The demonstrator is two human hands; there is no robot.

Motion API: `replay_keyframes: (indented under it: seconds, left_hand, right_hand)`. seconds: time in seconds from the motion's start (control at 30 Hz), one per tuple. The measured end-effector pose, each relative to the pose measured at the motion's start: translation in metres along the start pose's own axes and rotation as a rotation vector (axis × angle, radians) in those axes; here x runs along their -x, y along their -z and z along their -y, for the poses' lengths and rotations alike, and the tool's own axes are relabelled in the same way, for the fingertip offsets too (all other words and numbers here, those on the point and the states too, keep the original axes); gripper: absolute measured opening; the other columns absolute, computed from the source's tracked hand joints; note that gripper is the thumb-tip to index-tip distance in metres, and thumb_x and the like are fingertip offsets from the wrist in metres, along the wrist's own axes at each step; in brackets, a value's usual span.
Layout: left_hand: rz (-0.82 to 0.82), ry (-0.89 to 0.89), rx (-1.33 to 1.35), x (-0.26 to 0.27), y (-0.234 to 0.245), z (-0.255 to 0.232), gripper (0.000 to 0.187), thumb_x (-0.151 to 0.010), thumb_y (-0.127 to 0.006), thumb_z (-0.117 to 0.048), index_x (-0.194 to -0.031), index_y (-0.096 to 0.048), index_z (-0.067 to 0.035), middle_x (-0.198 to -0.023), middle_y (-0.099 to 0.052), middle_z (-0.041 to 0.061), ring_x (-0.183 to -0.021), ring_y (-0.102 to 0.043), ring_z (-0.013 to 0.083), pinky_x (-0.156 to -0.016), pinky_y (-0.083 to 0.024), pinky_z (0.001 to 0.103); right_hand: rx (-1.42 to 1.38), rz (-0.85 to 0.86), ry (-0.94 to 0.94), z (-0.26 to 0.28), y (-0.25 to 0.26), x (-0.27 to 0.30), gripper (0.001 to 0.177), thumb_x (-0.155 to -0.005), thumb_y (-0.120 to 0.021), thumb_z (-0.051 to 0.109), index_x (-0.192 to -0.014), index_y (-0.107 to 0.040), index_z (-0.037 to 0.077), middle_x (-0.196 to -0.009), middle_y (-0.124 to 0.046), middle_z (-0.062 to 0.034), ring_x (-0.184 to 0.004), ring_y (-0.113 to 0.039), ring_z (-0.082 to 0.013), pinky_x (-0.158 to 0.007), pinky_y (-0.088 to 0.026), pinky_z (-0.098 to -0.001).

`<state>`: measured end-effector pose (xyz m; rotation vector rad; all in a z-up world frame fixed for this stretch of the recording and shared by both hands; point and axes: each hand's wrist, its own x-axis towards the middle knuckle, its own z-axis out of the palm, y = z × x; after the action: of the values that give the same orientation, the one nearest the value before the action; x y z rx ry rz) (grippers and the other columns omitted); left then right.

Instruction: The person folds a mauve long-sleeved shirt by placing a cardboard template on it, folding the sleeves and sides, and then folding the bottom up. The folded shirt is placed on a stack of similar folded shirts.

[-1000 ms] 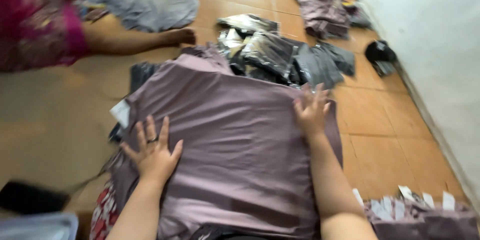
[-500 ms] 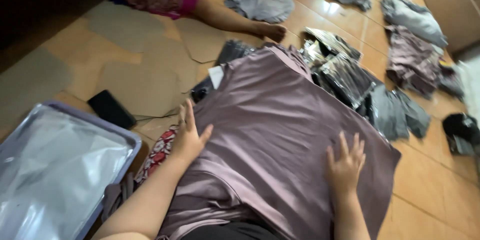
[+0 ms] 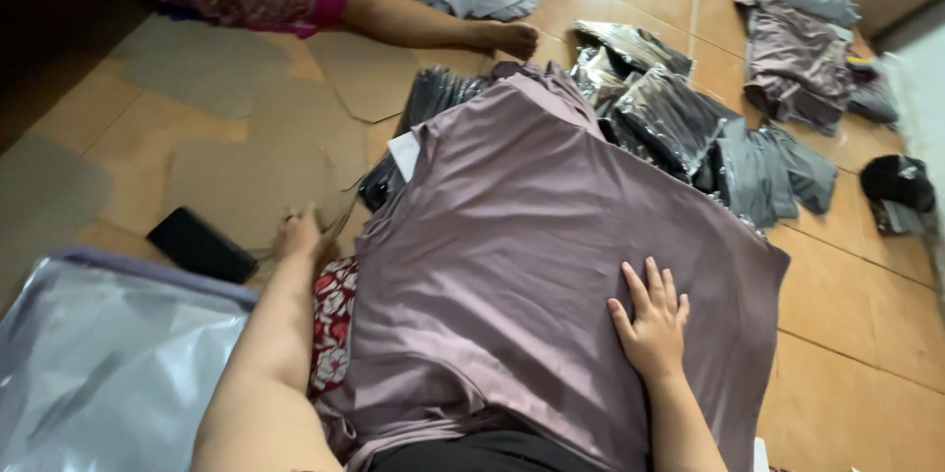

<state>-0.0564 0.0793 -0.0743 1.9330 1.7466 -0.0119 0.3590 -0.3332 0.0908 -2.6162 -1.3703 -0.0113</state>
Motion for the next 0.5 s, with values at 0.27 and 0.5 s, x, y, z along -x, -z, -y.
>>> replay_keyframes:
  seconds: [0.27,0.5]
  left_hand:
    - [-0.037,0.015,-0.146,-0.062,-0.074,0.072,0.055,-0.102,-0.038,-0.018,-0.157,-0.039,-0.019,-0.156,-0.042,0.021,-0.142,-0.039,0.0454,-0.112,-0.026,0.07]
    - [0.054,-0.105,-0.03,-0.022,-0.039,0.063,0.027,-0.1,-0.041,-0.017,-0.111,-0.064,-0.011,-0.126,-0.064,0.022,-0.119,-0.059,0.0442,-0.093,-0.05,0.056]
  right_hand:
    - [0.027,-0.033,0.014,-0.004,-0.004,0.002,0.066,-0.092,-0.052,0.056,-0.154,-0.045,0.035,-0.17,-0.029,-0.0013,-0.157,-0.021,-0.029,-0.121,-0.012,-0.0584]
    - [-0.046,-0.025,-0.005,0.006,0.005,0.002,0.062,-0.093,-0.052,0.053,-0.152,-0.047,0.034,-0.17,-0.029,-0.0014,-0.157,-0.02,-0.0283,-0.122,-0.008,-0.0586]
